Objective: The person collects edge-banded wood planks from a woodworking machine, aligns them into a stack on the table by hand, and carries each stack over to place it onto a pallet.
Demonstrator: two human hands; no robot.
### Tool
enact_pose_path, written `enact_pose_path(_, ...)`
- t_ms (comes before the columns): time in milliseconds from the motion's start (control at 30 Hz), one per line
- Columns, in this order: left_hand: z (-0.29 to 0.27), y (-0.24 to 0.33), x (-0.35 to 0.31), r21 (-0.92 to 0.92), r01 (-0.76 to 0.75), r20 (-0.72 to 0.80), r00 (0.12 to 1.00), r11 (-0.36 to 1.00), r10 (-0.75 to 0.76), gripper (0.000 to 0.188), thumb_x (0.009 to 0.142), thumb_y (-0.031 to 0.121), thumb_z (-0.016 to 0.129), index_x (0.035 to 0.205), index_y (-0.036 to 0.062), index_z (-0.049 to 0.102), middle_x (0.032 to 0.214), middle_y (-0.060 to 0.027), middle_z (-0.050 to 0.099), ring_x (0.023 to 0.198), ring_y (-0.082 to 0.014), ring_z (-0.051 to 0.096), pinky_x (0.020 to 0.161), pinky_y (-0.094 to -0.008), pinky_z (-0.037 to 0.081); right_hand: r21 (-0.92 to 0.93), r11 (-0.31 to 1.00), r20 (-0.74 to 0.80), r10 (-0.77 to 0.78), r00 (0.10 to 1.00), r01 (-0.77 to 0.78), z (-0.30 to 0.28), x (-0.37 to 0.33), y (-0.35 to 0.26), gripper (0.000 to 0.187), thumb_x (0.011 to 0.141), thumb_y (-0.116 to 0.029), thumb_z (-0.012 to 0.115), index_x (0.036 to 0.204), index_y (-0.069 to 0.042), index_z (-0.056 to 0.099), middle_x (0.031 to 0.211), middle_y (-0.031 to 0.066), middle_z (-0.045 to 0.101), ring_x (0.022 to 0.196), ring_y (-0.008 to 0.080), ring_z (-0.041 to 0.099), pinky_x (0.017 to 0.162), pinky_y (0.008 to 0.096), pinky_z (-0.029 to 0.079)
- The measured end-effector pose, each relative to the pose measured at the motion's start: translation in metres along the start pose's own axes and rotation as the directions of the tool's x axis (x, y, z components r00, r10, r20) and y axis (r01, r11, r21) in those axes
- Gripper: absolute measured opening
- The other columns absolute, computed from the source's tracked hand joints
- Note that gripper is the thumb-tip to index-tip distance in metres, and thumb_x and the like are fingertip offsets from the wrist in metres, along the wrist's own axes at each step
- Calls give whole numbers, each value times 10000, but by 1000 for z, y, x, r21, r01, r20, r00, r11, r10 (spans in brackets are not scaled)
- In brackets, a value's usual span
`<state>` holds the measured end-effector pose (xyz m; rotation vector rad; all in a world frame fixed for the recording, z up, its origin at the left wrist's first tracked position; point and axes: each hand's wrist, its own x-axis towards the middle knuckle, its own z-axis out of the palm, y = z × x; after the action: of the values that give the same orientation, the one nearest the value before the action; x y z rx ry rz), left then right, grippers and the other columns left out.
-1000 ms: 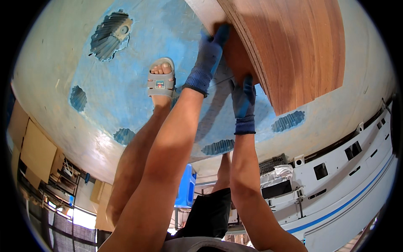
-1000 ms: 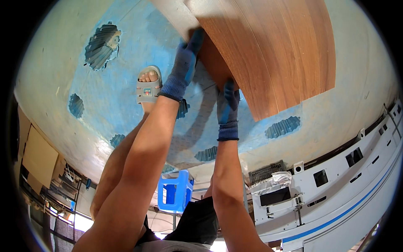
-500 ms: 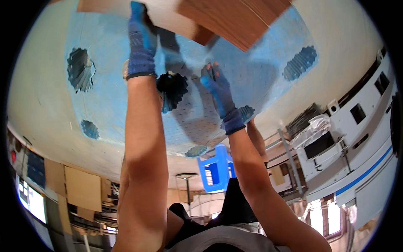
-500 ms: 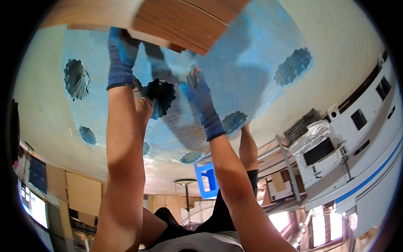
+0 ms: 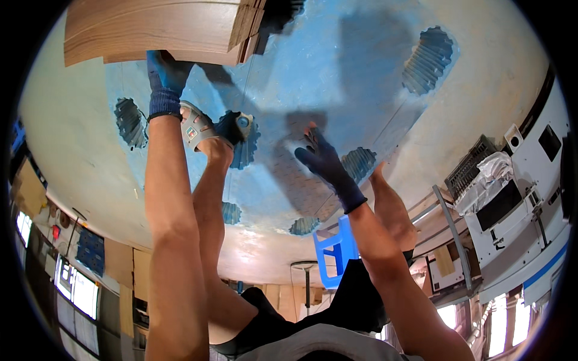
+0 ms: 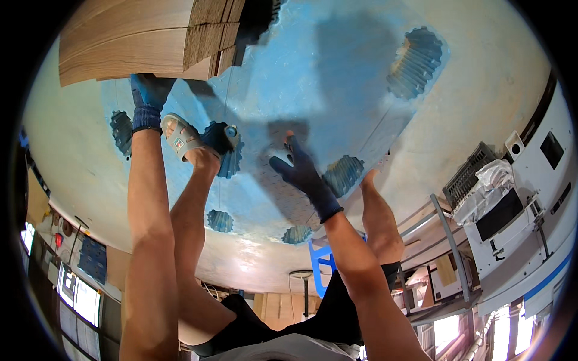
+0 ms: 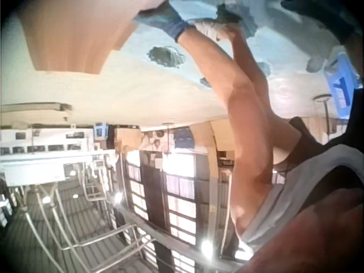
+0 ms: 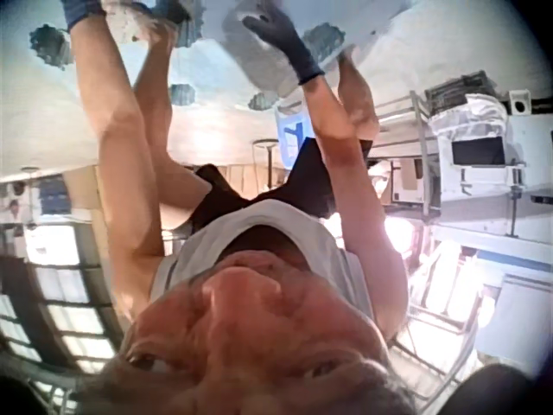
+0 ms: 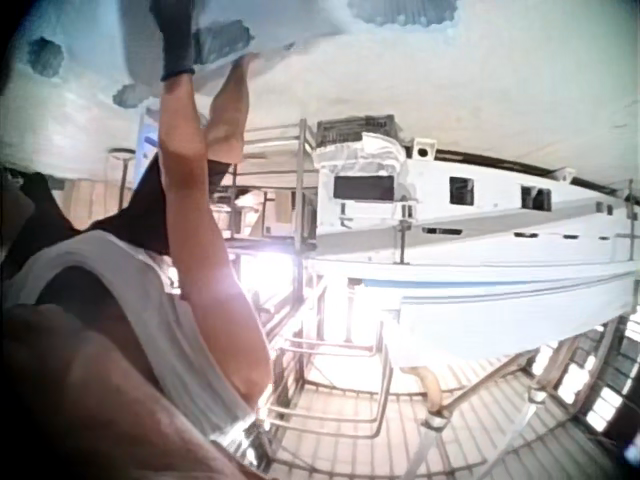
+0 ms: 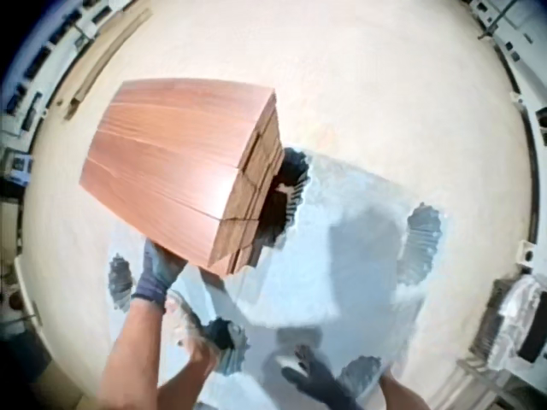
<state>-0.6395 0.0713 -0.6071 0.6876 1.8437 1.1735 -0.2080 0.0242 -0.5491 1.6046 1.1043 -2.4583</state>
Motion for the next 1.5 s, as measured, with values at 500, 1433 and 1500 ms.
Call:
enact_pose_path(500,15,54,2,-540,523,206,842,660,-499,863,885,691,594,1490,109,397,1501,-165,454,1358,-389,460,1084,-626,416,-209,965,-195,-197,961,156,-97,-62,62,929,872,-334,761,1576,-3,253,1448,279,525,1351,318,529,1085,368,416)
enact_pose_path(1433,27,55,-3,-488,560,106,799,669,-591,784,950,665,504,1451,65,433,1399,-214,537,1264,-431,542,1024,-619,465,-681,732,-232,-214,949,-2,91,144,-175,392,843,-117,557,1201,40,521,1159,309,648,1113,442,633,975,483,508)
enact_pose_path(1500,23,56,-4,-487,568,83,787,664,-611,789,951,671,496,1451,63,433,1394,-216,541,1267,-434,541,1028,-623,461,-676,737,-222,-244,944,32,92,142,-172,400,838,-109,558,1206,41,519,1134,312,653,1095,445,637,970,483,509)
